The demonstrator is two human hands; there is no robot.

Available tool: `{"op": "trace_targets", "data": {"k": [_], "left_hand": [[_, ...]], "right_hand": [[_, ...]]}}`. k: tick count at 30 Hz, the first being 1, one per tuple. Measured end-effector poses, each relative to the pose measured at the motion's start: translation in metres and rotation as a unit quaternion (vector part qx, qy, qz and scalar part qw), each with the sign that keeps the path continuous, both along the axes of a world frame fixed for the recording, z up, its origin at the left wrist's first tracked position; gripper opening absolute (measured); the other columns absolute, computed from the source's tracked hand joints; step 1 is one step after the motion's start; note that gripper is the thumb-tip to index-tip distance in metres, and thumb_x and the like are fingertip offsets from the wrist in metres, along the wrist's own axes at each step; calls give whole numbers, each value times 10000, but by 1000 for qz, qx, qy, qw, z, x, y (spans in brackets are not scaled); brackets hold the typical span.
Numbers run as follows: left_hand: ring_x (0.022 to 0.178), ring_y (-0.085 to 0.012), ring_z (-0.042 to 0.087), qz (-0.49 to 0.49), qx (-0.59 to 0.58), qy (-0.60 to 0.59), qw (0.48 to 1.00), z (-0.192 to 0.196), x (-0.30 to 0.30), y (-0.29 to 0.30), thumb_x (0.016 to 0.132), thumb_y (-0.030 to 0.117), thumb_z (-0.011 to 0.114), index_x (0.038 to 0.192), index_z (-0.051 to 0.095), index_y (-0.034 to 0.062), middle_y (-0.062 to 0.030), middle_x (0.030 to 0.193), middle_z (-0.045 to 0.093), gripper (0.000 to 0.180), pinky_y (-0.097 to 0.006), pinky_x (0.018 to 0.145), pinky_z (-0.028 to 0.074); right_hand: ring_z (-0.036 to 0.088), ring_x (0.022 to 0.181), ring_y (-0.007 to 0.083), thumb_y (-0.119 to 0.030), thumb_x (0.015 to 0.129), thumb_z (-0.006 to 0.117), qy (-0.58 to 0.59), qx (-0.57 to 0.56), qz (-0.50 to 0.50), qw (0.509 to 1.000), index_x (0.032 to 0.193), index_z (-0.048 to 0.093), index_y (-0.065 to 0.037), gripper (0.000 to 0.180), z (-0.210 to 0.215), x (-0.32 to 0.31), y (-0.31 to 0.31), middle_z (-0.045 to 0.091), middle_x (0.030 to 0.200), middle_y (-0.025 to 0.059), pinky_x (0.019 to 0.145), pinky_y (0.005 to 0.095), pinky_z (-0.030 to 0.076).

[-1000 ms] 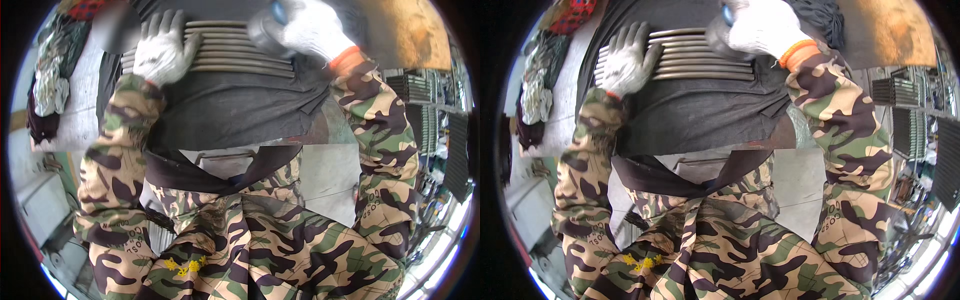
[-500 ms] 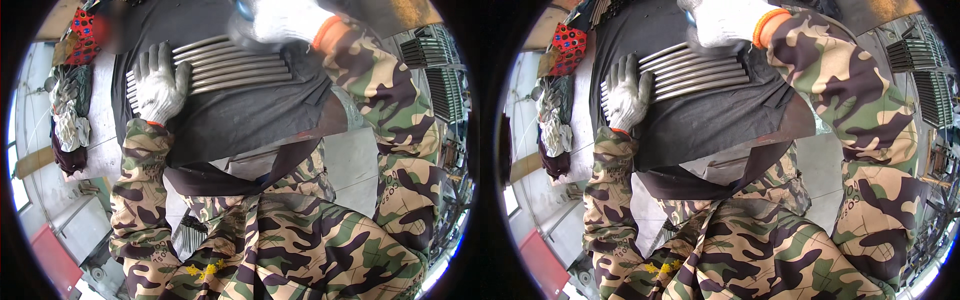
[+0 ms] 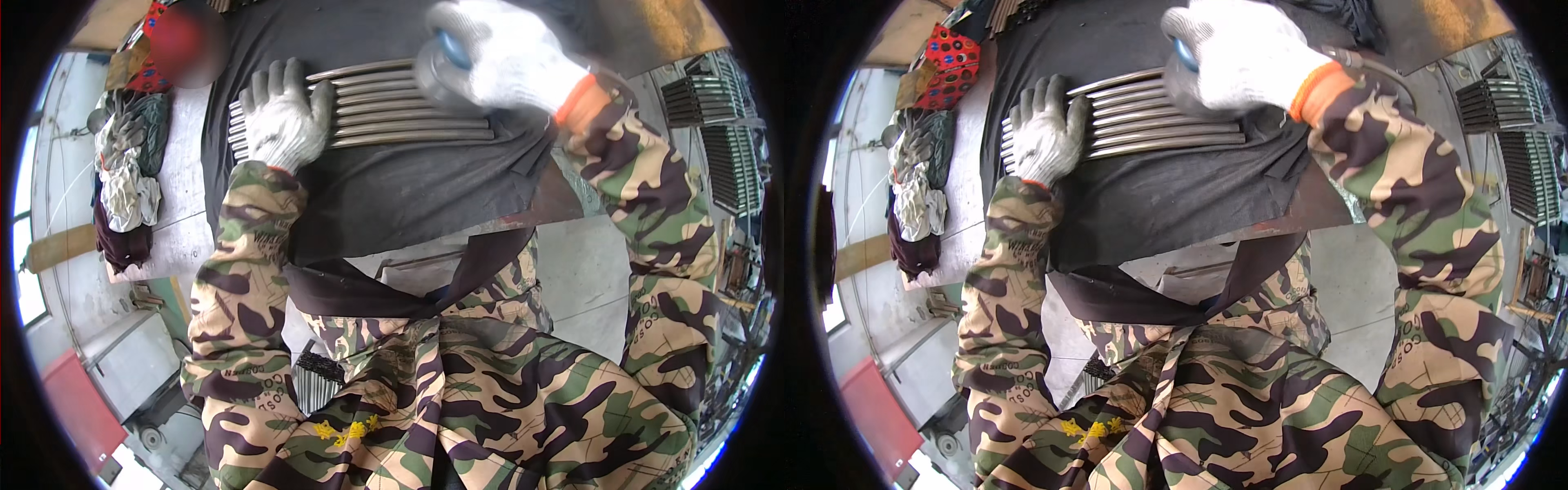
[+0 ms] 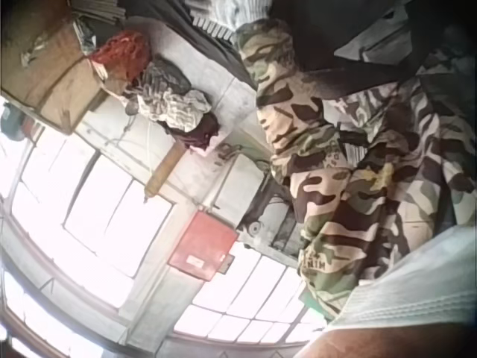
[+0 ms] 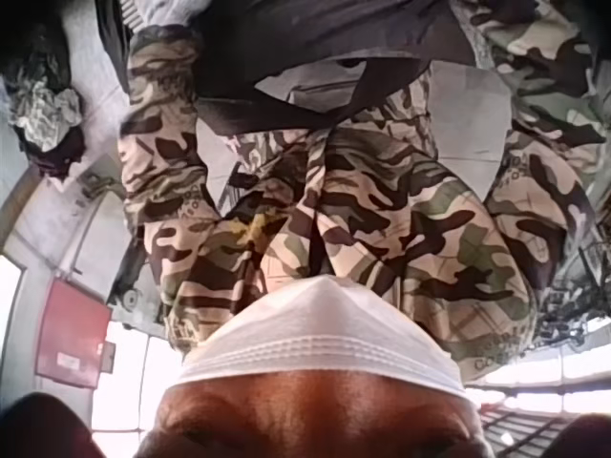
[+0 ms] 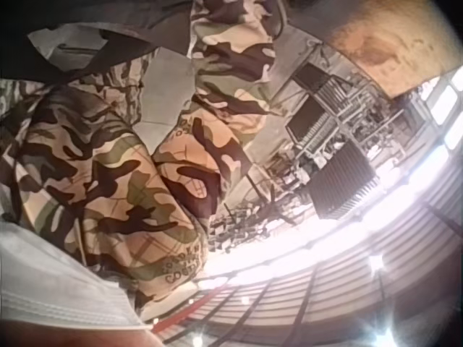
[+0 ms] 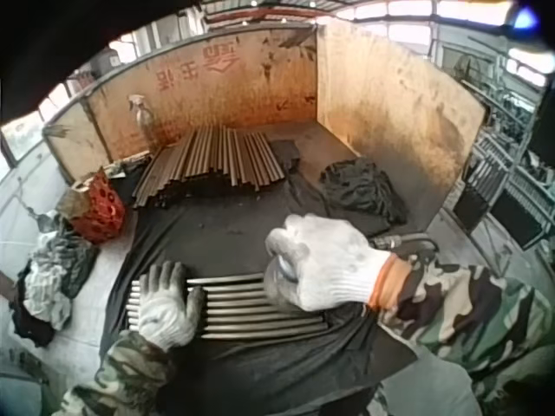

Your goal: The person is sanding the ends of a bundle of metal pipes using a handheld power sander at a workbench.

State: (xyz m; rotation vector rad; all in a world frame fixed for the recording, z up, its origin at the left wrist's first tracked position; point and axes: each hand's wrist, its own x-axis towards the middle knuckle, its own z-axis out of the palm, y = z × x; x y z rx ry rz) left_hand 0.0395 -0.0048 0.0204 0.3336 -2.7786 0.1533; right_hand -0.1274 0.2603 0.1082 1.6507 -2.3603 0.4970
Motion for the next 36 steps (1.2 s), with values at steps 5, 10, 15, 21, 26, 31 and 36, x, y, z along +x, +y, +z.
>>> {"op": "trace_targets", "data": {"k": [5,10,15,21,26,31,36], "left_hand": [[1335,-395,534,1,51,-12,999,-1,-32,23,1046,446,552,1418,609,13,-206,1435,613,573,-538,1137,383],[1482,-455,438,-122,55,-23,991,-6,-22,7,892,685,681,1553,485,-23,-259,1580,505,987,-578,1245,300],[1535,-444,401,-183,101,-59,976,0,4,-3,752,703,814,1594,425,-7,-261,1595,488,1168,-601,1311,236],[1491,-453,428,-175,77,-38,981,2,7,4,740,683,828,1585,420,-21,-270,1535,497,1173,-620,1298,249],[1453,-442,445,-169,59,-22,984,4,-1,13,749,741,790,1548,443,-47,-256,1479,526,1175,-628,1274,256],[1417,-452,473,-104,50,-45,992,10,-7,22,770,754,765,1536,450,-77,-282,1455,545,1173,-603,1242,279],[1502,-481,417,-125,54,-53,989,0,0,0,734,757,792,1562,448,-52,-301,1555,505,1208,-604,1272,264]], "right_hand": [[719,1000,387,-373,922,698,15,36,-55,998,1166,684,-139,338,-11,11,18,698,1056,165,874,496,599],[702,1045,367,-322,879,709,-8,46,-55,997,1157,676,-160,324,-18,16,2,690,1068,143,879,504,586],[696,1057,358,-340,877,716,9,34,-39,999,1182,677,-166,353,-18,8,11,683,1066,136,894,492,586],[700,1031,354,-379,870,721,7,23,-35,999,1194,678,-176,385,-17,-3,6,681,1058,131,895,484,588],[702,1029,359,-382,861,717,-1,20,-14,1000,1192,675,-196,382,-15,-7,8,683,1052,129,892,485,585],[699,1080,367,-343,890,684,-8,52,-52,997,1213,690,-187,358,-7,-12,-1,692,1123,135,937,491,575],[689,1135,354,-358,905,688,-21,69,-72,995,1216,690,-182,357,-8,-4,0,689,1171,137,968,481,567]]}}
